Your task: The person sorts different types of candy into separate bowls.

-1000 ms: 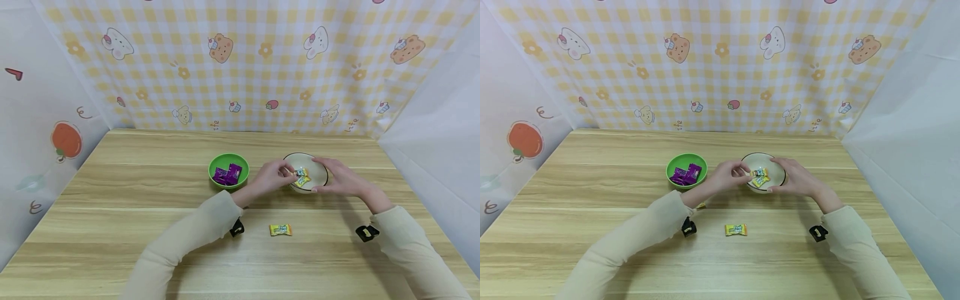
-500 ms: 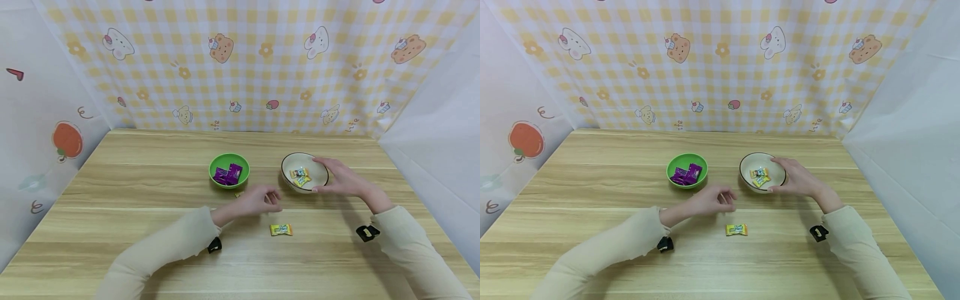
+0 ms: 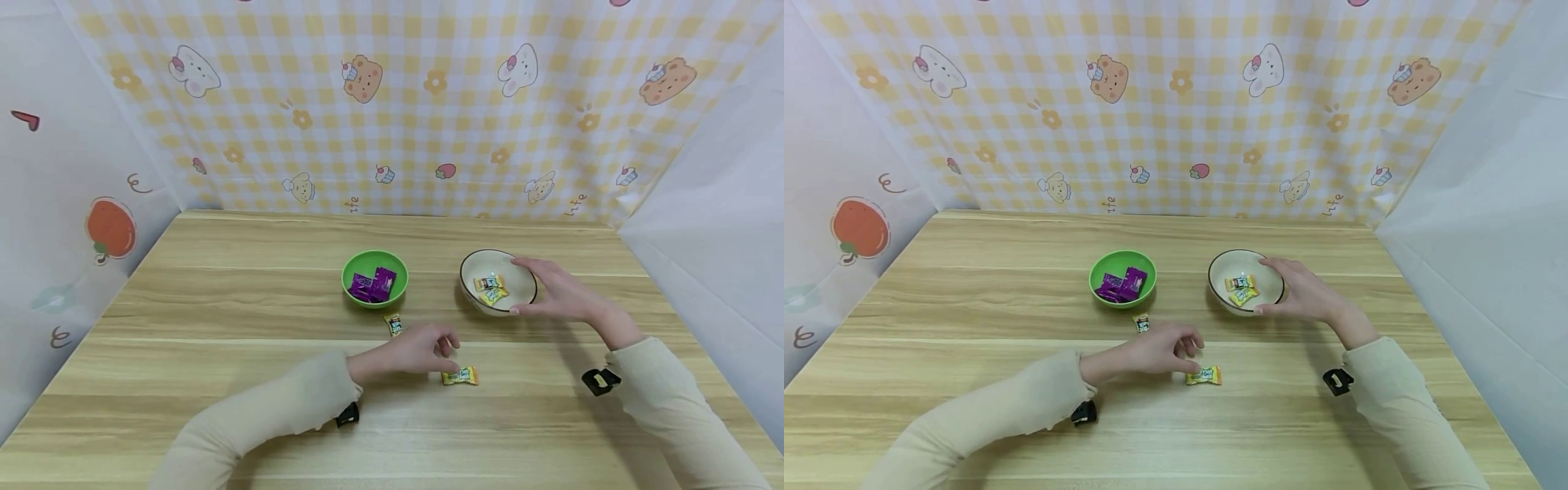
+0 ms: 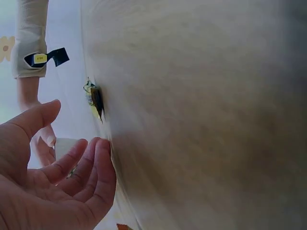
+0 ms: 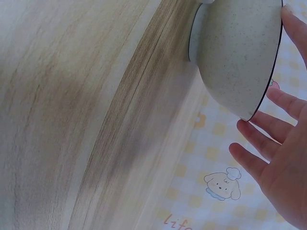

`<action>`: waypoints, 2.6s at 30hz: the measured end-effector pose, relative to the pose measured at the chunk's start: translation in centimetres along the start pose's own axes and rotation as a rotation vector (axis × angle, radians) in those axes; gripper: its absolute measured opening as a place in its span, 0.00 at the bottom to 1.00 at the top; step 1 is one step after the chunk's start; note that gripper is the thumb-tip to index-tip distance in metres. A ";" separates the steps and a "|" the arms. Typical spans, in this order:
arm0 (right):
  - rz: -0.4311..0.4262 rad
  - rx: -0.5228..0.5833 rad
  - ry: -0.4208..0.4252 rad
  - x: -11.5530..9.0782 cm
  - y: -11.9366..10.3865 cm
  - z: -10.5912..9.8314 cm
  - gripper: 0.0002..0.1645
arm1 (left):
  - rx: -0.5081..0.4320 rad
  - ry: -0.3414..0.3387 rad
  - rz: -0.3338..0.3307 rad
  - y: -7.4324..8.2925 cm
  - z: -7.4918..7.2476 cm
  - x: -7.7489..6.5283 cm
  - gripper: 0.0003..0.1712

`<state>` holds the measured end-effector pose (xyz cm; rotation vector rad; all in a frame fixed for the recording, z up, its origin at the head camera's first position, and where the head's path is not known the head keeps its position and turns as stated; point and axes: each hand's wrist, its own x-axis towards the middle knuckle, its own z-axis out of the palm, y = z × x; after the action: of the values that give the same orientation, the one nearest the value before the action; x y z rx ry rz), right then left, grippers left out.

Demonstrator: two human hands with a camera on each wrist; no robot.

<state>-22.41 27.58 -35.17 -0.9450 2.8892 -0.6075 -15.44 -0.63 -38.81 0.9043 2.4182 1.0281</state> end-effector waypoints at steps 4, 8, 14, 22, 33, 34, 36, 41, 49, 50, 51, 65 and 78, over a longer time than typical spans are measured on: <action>-0.001 -0.002 0.003 0.0 0.0 0.0 0.53 | 0.089 -0.004 0.015 0.2 0.3 0.4 0.18; -0.009 0.000 0.005 0.0 0.0 0.0 0.53 | 0.167 -0.020 0.020 0.6 0.6 0.6 0.18; -0.016 0.001 0.007 0.0 -0.1 -0.1 0.52 | 0.242 -0.044 0.043 0.9 1.1 0.7 0.17; -0.015 -0.001 0.011 0.0 -0.1 -0.1 0.52 | 0.305 -0.073 0.073 1.2 1.3 0.7 0.14; -0.018 0.003 0.003 0.0 -0.1 -0.1 0.52 | 0.399 -0.079 0.126 1.5 1.6 0.8 0.13; -0.016 0.004 0.002 0.0 0.0 -0.1 0.52 | 0.388 -0.078 0.123 1.5 1.6 0.8 0.13; -0.013 0.007 0.001 0.0 -0.1 -0.1 0.53 | 0.354 -0.074 0.108 1.4 1.6 0.7 0.13; -0.019 0.004 0.006 0.0 -0.1 -0.1 0.52 | 0.252 -0.076 0.066 1.2 1.3 0.6 0.12; -0.024 -0.001 0.008 0.1 -0.1 -0.1 0.52 | 0.083 -0.085 0.034 1.0 0.4 0.4 0.07; -0.025 -0.002 0.008 0.1 0.0 -0.1 0.52 | 0.050 -0.086 0.031 1.0 0.3 0.4 0.06; -0.027 -0.003 0.009 0.1 0.0 -0.1 0.52 | 0.009 -0.088 0.027 1.0 0.1 0.3 0.06; -0.035 -0.001 0.023 0.1 0.1 -0.1 0.52 | -0.288 -0.066 -0.046 0.8 -1.2 0.0 0.06; -0.030 0.000 0.017 0.0 0.1 0.0 0.52 | -0.489 0.046 -0.124 1.6 -3.0 1.3 0.08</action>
<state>-22.50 27.67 -35.19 -0.9902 2.8946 -0.6207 -17.36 -0.40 -35.66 0.5577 2.0761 1.5081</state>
